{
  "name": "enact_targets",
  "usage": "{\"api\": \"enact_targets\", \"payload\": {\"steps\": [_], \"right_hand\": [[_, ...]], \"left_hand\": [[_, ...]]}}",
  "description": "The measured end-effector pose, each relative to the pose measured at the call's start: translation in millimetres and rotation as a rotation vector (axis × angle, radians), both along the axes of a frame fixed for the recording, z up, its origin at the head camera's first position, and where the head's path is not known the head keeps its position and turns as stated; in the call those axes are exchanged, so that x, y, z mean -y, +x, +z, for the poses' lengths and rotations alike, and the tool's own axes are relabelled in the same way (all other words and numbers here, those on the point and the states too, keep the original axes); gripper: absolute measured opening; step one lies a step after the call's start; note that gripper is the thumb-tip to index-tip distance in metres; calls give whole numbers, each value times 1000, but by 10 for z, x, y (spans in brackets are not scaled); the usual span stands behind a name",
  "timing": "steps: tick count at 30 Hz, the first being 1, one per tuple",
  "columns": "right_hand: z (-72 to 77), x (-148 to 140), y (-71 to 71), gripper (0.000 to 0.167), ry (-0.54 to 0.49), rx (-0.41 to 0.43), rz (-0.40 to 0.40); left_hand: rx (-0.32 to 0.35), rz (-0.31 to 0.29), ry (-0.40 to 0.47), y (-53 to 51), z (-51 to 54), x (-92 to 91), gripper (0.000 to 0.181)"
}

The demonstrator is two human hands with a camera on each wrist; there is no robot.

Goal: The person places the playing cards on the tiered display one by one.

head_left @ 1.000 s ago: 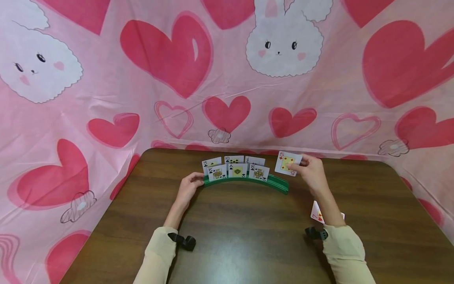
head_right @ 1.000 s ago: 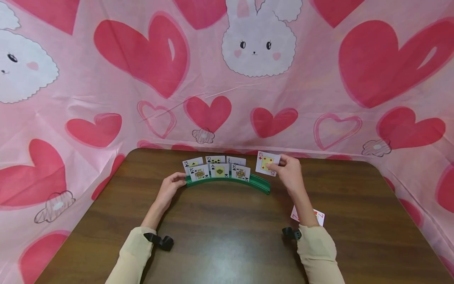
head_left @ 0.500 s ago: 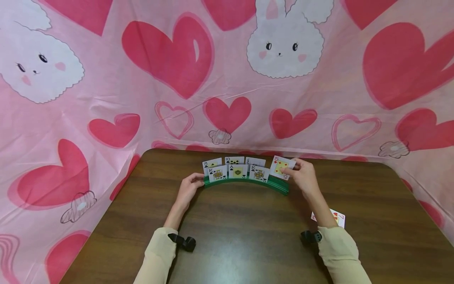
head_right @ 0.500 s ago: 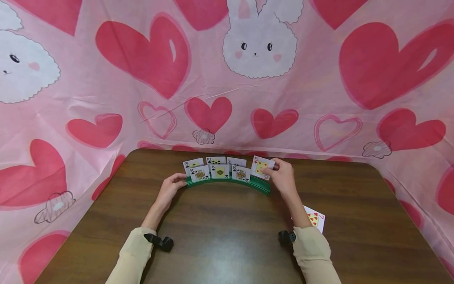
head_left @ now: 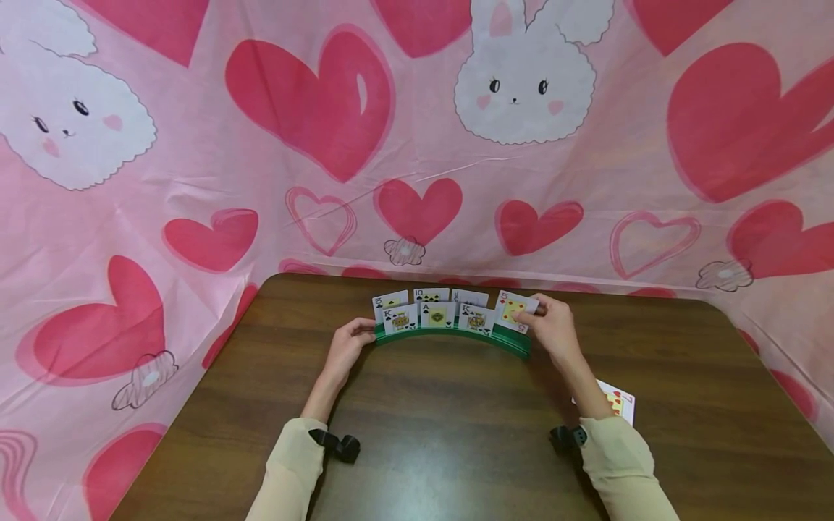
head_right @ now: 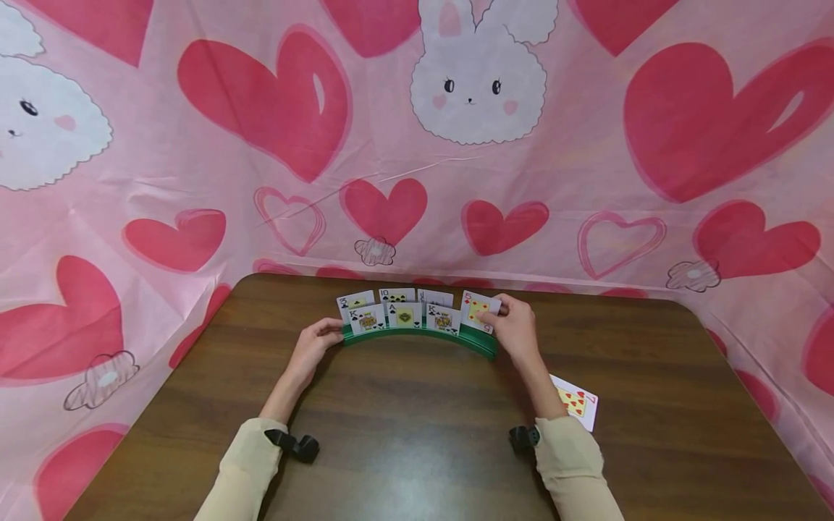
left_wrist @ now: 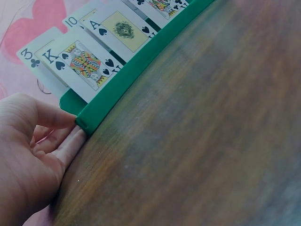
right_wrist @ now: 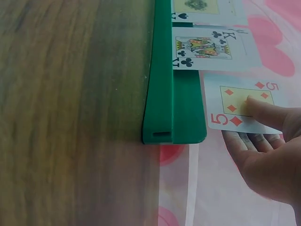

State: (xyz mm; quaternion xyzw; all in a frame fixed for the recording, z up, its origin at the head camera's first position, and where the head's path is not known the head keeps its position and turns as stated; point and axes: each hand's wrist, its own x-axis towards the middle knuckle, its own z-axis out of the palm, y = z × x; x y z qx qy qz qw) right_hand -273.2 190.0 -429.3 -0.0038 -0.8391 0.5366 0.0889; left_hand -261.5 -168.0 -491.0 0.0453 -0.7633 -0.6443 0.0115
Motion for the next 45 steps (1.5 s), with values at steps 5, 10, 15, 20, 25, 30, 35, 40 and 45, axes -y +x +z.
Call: {"api": "enact_targets", "payload": {"steps": [5,10,15,20,25,30,35,40,45], "right_hand": [[-7,19,3,21,11,3,-6],[-9,35,14,22,-7,27,9],[-33,50,1,23,-1,29,20],[-56,69,-12,24,-2,23,27],[-55,86,-9,24,10,20,31],[-60,93,-10,24,21,21,33],[-59,89,-21,25,26,25,57],[-24,-53,3,33,85,23,135],[26,-325,84,37,94,27,258]], "left_hand": [[16,-11,21,22,55,2,19],[12,-21,10,100,186,-30,21],[2,-12,12,69,102,-13,20],[-2,-4,19,25,8,12,18],[-14,1,15,24,-5,13,18],[-6,-3,23,19,2,20,19],[-2,-7,16,69,117,6,20],[-7,-16,-12,144,249,-56,21],[-10,-18,-22,133,252,-53,21]]}}
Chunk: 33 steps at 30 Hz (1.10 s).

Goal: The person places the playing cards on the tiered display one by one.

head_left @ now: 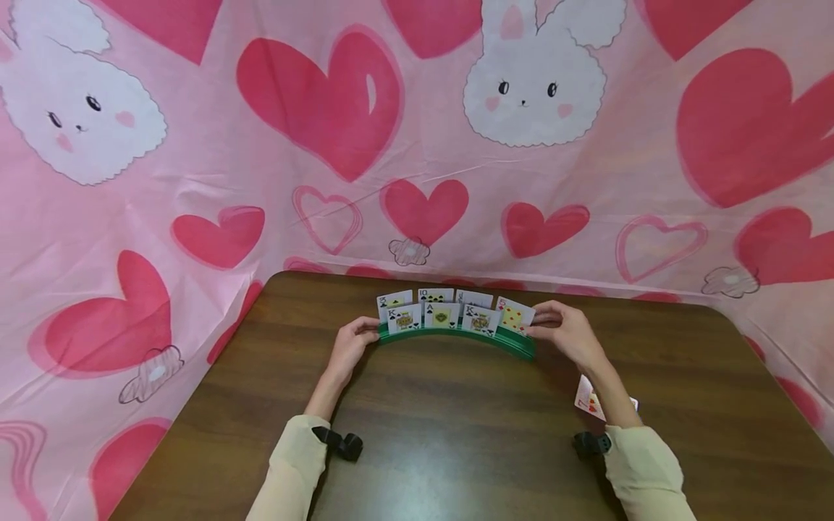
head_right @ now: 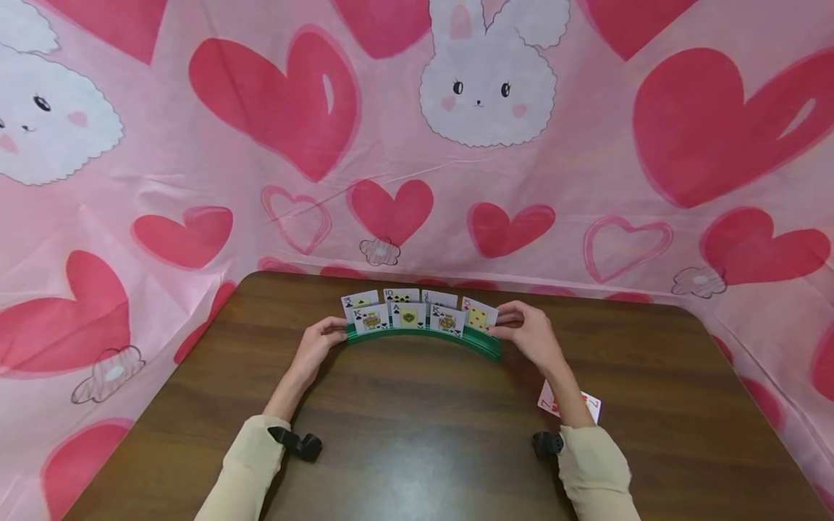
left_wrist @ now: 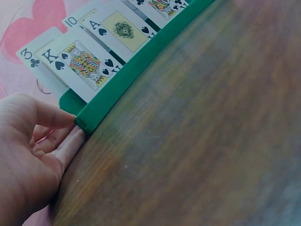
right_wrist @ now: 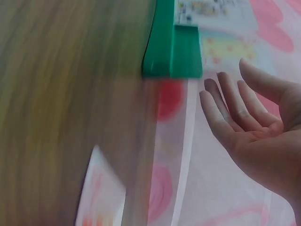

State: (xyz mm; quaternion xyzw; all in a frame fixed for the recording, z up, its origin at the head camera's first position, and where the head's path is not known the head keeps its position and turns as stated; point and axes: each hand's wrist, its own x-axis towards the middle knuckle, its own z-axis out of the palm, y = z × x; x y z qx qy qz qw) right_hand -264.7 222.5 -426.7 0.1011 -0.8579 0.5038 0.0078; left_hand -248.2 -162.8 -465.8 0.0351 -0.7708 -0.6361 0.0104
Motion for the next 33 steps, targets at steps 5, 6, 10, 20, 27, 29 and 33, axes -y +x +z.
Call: {"api": "enact_targets", "payload": {"steps": [5,6,10,20,27,29,33], "right_hand": [[6,-283,92,37,38,2,68],[0,-332,110,38,45,13,75],[-40,-514,190,40,105,65,78],[-137,-879,376,42,276,98,99],[-190,-1013,504,52,373,93,114],[-206,-1015,545,56,423,87,129],[-251,-988,624,58,522,38,149]], "left_hand": [[6,11,11,-89,-134,68,21],[9,14,15,-106,-165,82,21],[6,23,1,-138,-236,103,20],[4,15,-9,-138,-256,72,19],[-5,21,-13,-134,-253,62,19],[-4,18,-8,-132,-249,63,19],[5,9,-2,-133,-247,70,19]]}}
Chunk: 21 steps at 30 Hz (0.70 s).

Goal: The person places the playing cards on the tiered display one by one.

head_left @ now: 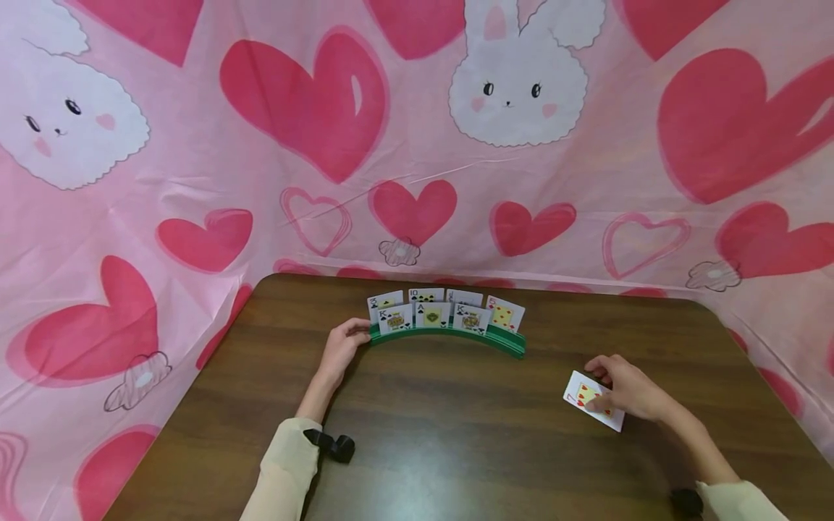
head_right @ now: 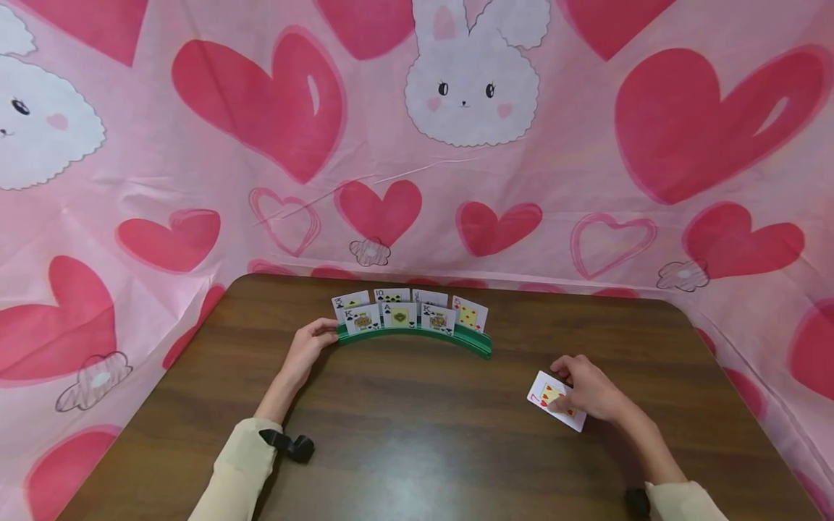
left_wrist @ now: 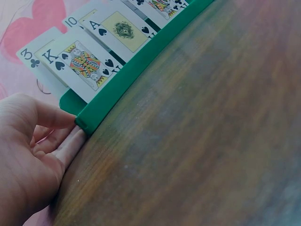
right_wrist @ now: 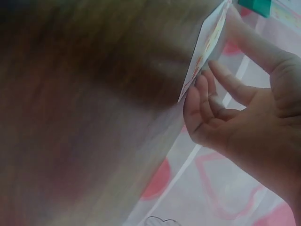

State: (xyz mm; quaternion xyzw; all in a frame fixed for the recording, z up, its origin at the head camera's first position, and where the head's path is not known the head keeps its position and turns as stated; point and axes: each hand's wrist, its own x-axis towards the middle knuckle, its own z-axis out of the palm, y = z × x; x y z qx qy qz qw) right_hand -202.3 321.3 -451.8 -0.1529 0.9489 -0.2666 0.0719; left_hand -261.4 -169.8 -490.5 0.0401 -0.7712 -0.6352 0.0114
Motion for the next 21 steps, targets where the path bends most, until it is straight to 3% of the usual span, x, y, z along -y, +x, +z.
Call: {"api": "enact_targets", "payload": {"steps": [9,16,21], "right_hand": [[-5,51,59,39,41,-46,-40],[293,185,48,26,-165,-225,-218],[348,327,-18,28,-302,-233,-349]], "left_hand": [[-1,-4,-2,7,-15,-5,19],[-16,2,6,1,-20,2,19],[-19,-3,14,-6,-13,-5,19]]}}
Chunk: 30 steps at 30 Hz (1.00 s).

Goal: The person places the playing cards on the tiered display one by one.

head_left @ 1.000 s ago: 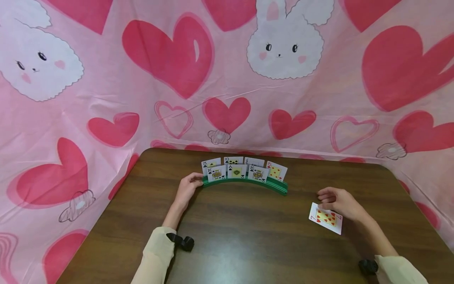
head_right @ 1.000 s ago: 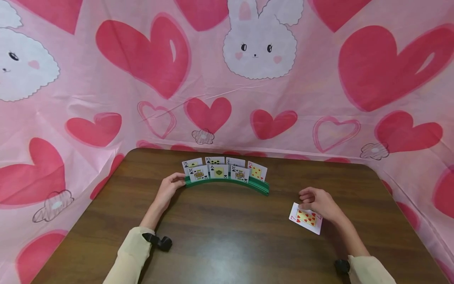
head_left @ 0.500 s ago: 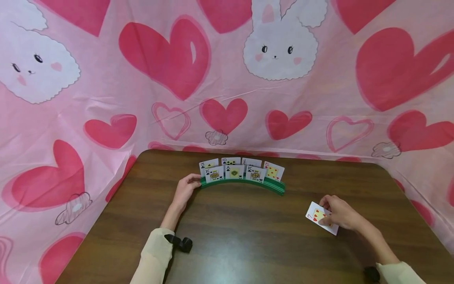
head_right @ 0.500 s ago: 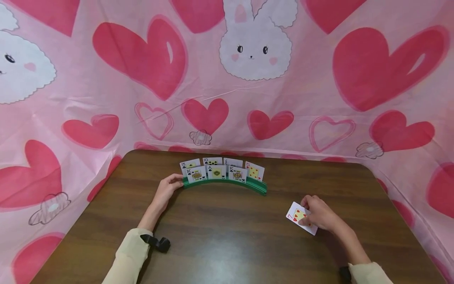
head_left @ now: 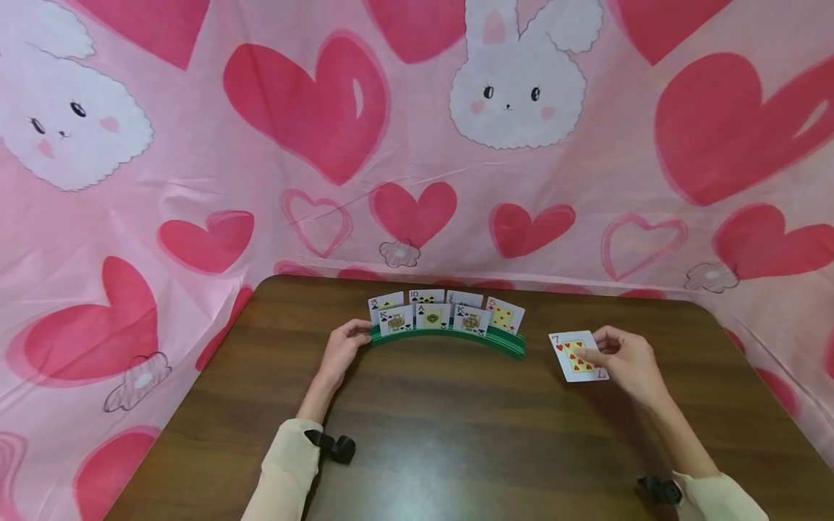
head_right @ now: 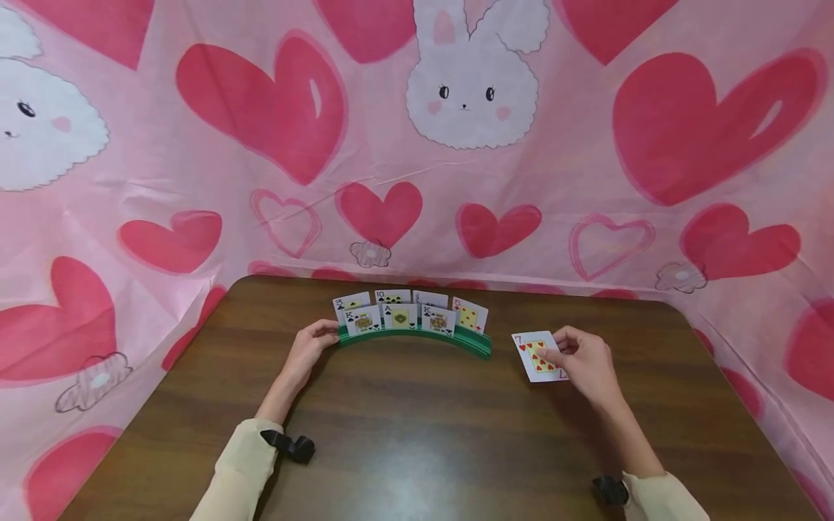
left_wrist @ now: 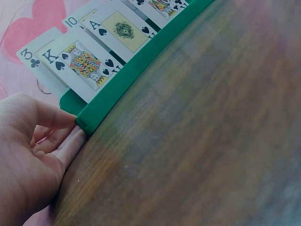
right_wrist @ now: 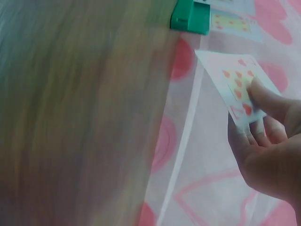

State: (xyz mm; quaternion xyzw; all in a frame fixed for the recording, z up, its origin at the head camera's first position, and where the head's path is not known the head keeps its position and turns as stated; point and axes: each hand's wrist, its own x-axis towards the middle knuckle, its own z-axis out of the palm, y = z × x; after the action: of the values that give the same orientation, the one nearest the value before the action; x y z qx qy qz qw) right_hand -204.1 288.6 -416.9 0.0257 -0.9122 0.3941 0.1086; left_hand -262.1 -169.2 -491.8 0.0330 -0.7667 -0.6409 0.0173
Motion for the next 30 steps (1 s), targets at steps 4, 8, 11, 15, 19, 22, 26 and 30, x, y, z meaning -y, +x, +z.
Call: {"api": "enact_targets", "payload": {"steps": [4,8,11,15,19,22,26,30], "right_hand": [[-251,-30,-164,29,-145,-20,-4],[-666,-137,-455,32,-269,-35,-16],[-857,-135,-608,35,-322,-54,-51],[-905,-59,-690,37,-358,-86,-87],[-756,31,-664,34,-403,-63,-72],[-484,193,-534,35,-390,-20,-70],[-184,471,-347,35,-379,13,-121],[-126,629,-290,32,-385,23,-126]], "left_hand": [[0,-5,-2,-3,-7,-15,19],[1,0,5,-7,-15,-20,19],[2,-3,10,-3,-14,-23,18],[-2,-3,11,5,-11,-28,18],[-6,3,15,4,-12,-21,19],[-3,9,19,2,-12,-11,18],[3,8,13,11,-1,-5,19],[5,-3,13,17,13,-5,20]]}}
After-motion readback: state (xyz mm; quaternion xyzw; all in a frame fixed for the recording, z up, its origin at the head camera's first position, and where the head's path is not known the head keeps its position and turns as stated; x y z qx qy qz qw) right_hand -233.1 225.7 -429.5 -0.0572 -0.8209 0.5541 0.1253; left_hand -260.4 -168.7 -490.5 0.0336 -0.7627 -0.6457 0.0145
